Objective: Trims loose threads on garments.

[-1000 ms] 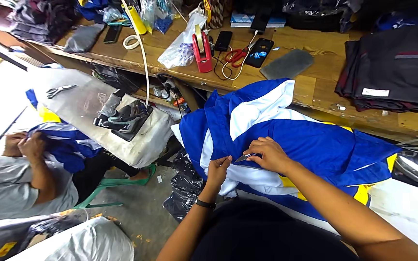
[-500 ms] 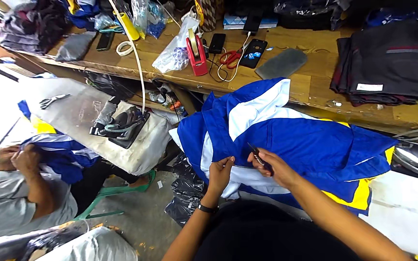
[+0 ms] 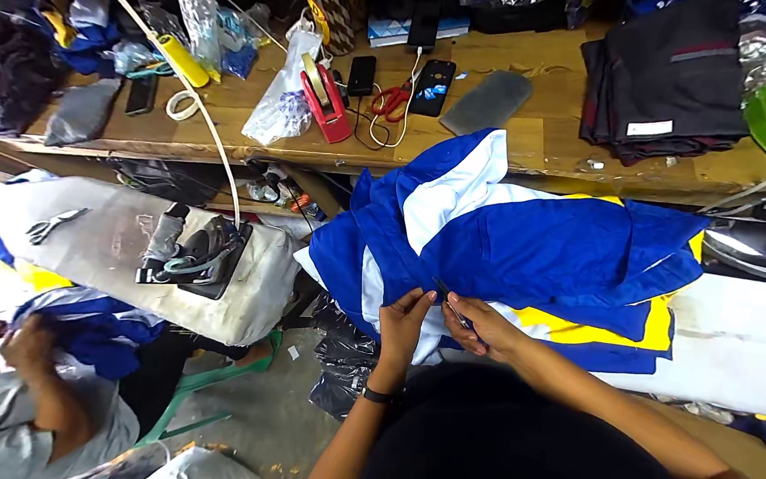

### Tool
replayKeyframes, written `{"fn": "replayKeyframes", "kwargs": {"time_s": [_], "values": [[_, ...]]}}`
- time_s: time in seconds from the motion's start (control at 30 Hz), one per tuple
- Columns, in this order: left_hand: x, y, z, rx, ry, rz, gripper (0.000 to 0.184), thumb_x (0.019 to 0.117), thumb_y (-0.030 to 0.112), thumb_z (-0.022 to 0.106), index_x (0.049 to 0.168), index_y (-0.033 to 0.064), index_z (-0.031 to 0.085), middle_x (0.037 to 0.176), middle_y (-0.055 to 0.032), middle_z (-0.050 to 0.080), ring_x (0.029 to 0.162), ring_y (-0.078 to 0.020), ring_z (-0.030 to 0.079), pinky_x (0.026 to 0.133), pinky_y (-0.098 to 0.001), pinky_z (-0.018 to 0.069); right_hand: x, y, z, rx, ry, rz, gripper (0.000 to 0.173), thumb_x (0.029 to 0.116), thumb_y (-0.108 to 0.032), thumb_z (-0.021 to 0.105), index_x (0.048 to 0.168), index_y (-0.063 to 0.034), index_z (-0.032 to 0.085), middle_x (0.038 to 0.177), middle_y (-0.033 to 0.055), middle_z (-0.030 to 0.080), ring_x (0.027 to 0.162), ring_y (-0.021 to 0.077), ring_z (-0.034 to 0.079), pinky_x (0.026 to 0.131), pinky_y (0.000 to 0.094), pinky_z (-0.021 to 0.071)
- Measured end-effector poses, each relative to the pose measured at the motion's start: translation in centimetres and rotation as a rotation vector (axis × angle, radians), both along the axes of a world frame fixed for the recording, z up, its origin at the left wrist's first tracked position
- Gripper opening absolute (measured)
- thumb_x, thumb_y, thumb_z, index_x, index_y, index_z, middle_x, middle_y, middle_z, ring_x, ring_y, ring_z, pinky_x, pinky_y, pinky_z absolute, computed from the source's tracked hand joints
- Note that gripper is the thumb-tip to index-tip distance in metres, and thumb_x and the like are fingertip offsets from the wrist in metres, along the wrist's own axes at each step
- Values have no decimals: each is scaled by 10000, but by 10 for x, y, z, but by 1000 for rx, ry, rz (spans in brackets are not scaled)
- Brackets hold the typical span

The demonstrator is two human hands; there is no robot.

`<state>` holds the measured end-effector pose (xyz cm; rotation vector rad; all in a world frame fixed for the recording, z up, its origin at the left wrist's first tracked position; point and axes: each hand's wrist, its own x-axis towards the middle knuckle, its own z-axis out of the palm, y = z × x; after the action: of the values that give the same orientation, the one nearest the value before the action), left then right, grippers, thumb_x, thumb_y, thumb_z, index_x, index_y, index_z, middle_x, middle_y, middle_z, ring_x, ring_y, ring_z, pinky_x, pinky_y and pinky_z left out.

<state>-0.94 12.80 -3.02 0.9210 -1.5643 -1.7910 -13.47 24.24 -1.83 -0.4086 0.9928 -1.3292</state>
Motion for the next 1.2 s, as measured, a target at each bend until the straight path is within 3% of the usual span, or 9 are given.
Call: {"fn": "replayKeyframes", "kwargs": {"time_s": [0.13,0.3,1.03,1.1,1.2], "values": [[1,0,2,87,-6,2,89,923,-35,663,969,-43,739,871,-30,758,821,-57,710,830,-252,590,1,0,3,44,-37,3,475,1118,-404,195,861,-159,510,565,-101,410,389,-22,344,370,122,305],[2,-3,7,140,11,1,111,944,-45,618,960,-49,727,858,-23,752,821,-66,715,838,-265,594,3,9,14,115,-73,30,464,1125,-379,218,839,-152,504,549,-94,389,372,-20,312,356,124,279],[-2,-1,-3,6,53,21,112,939,-45,626,968,-50,734,858,-10,760,805,-29,706,811,-224,583,8,6,18,193,-62,3,461,1129,-394,258,825,-147,501,539,-91,368,369,-17,306,354,128,270],[-4,3,-8,-68,51,40,114,935,-36,642,995,-77,729,885,-41,766,823,-29,714,825,-217,585,9,3,21,243,-138,-12,484,1128,-425,244,820,-146,491,529,-86,354,363,-9,299,349,135,269],[-7,7,-15,-160,51,51,138,939,-24,636,1011,-105,722,911,-79,770,841,-30,722,848,-208,585,5,2,21,206,-455,-12,559,1112,-497,183,796,-153,490,494,-82,356,336,-2,329,332,142,300]]}}
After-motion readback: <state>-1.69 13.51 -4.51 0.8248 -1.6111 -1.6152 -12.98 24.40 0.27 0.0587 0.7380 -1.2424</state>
